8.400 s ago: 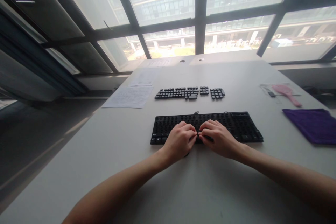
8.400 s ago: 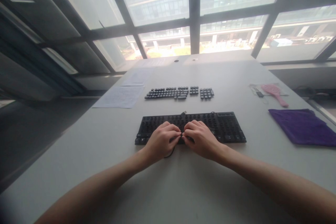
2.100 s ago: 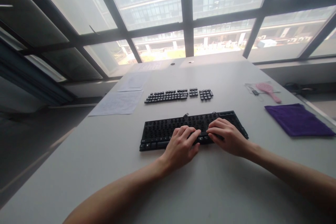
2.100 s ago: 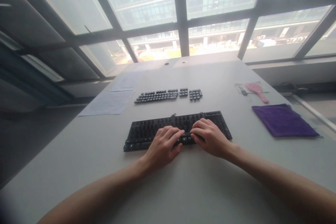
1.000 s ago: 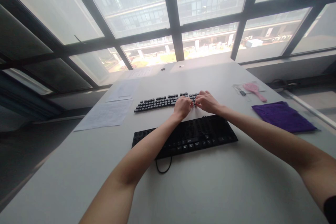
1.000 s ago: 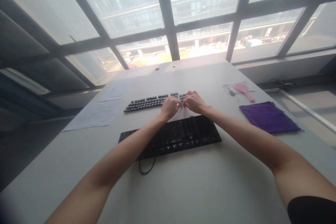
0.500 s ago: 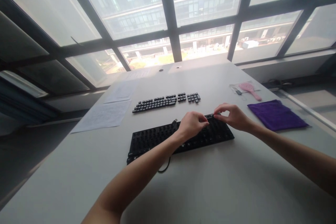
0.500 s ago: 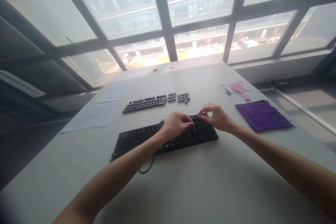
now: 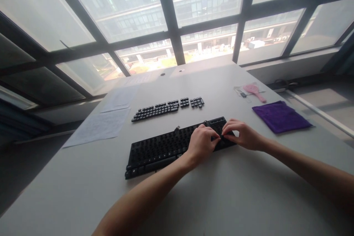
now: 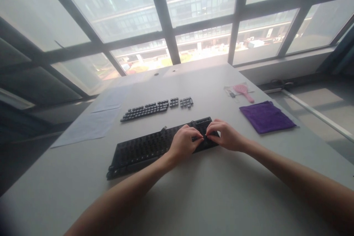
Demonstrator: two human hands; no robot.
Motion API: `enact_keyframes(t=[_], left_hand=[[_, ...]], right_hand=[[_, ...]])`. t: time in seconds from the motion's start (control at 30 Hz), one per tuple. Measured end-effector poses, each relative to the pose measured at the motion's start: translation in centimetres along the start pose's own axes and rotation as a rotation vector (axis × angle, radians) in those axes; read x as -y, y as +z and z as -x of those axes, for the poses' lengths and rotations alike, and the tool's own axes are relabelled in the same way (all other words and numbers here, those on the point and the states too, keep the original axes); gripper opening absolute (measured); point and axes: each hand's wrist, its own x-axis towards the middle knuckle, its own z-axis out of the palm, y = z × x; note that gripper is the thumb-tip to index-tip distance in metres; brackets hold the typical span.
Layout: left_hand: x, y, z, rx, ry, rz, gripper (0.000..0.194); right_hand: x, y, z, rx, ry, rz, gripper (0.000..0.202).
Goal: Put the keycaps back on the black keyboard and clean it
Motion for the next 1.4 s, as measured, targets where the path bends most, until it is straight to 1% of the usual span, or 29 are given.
enact_keyframes(t=[0.1, 0.23, 0.4, 0.53, 0.7, 0.93, 1.27, 1.4], left_hand=[[0.0, 0.3, 0.2, -0.020, 0.056, -0.055, 0.006], [-0.1, 0.6, 0.6, -0.026, 0.114, -0.149, 0.011], [-0.9, 0.5, 1.4, -0.016, 0.135, -0.234, 0.023], [-1.4, 0.5, 1.9, -0.016, 0.163, -0.274, 0.032], [-1.3, 0.9, 2.2, -0.014, 0.202, -0.314, 0.031], [-1.5, 1.2, 2.4, -0.025, 0.211, -0.352, 0.028], [-1.4, 1.8, 2.6, -0.007, 0.212, -0.404, 0.026], [-1.4, 1.8, 2.7, -0.011, 0.202, -0.388, 0.027]], right_hand=[[0.1, 0.0, 0.1, 0.018, -0.044, 0.044, 0.010], [-0.1, 0.1, 0.5, 0.020, -0.085, 0.101, 0.012], [0.1, 0.0, 0.8, 0.057, -0.128, 0.200, 0.013], [0.7, -0.2, 1.0, 0.058, -0.125, 0.236, 0.012], [0.8, 0.0, 1.0, 0.059, -0.097, 0.265, 0.014], [0.9, 0.2, 1.0, 0.055, -0.080, 0.277, 0.022], [0.6, 0.4, 1.1, 0.068, -0.096, 0.290, 0.022], [0.5, 0.4, 1.2, 0.078, -0.101, 0.301, 0.023]])
